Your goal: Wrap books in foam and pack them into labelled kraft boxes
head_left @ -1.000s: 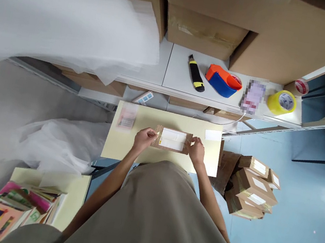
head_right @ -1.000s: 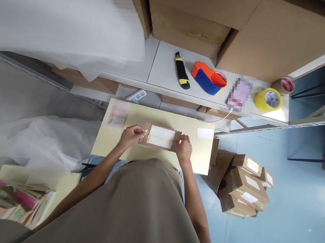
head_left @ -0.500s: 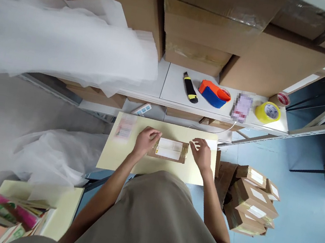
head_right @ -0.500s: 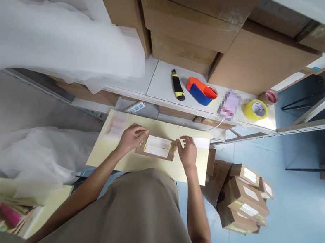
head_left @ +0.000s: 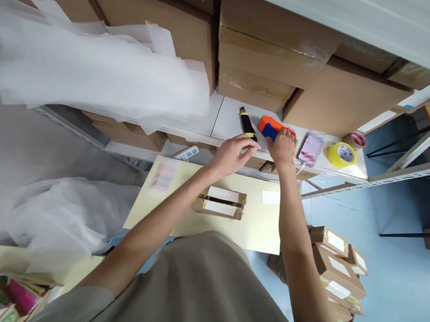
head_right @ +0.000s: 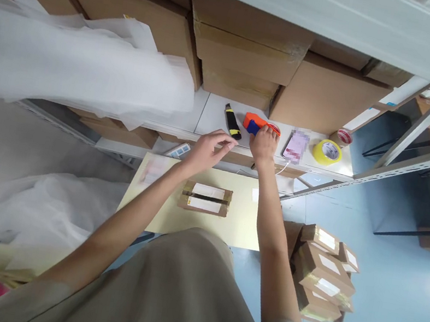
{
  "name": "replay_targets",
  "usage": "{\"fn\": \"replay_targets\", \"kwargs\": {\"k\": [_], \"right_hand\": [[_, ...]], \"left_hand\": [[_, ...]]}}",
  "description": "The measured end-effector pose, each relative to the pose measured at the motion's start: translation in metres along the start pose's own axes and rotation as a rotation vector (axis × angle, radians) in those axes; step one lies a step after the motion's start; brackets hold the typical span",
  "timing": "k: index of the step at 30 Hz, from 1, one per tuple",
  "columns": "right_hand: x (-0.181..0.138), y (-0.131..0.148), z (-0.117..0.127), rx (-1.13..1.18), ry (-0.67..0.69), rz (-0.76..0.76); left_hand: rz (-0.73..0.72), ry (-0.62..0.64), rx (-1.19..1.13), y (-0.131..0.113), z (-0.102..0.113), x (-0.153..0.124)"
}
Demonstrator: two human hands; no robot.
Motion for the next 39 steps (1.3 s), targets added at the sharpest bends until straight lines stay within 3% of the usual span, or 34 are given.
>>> {"fn": "replay_targets", "kwargs": {"k": [5,10,13,16,21,31,39], "right_hand": [[0.003,-0.010,-0.006,0.035,-0.047,-0.003],[-0.053,-0.013,0.002,0.214,-0.072,-0.016],[-0.110,0.012,-0.003,0.495,-0.001,0.050],[-0.167,0.051,-0.020,0.842,0.165,0.101],[-0.226,0.099,-0.045,0.960,0.337,0.078],[-0.255,0.142,-0.078,0.866,0.485,0.061],[-0.272,0.167,-0.086,0.705,0.680,0.095]], "left_hand": [[0.017,-0.013,-0.041,0.004,0.004,-0.015],[0.117,-0.045,-0.172,0.031,-0.004,-0.064],[0.230,-0.102,-0.265,0.048,-0.014,-0.102],[0.293,-0.150,-0.365,0.053,-0.024,-0.135],[0.334,-0.193,-0.476,0.048,-0.024,-0.176],[0.298,-0.144,-0.348,0.039,0.011,-0.229],[0.390,-0.200,-0.457,0.064,0.079,-0.250]]}}
Point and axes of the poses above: each hand's wrist, its own x-axis towards the middle knuckle, its own z-axis out of the back of the hand, y = z × x, the point moved 10 cm from there along x, towards the middle knuckle, and after that the axes turned 12 degrees about y, right-handed, at the moved point
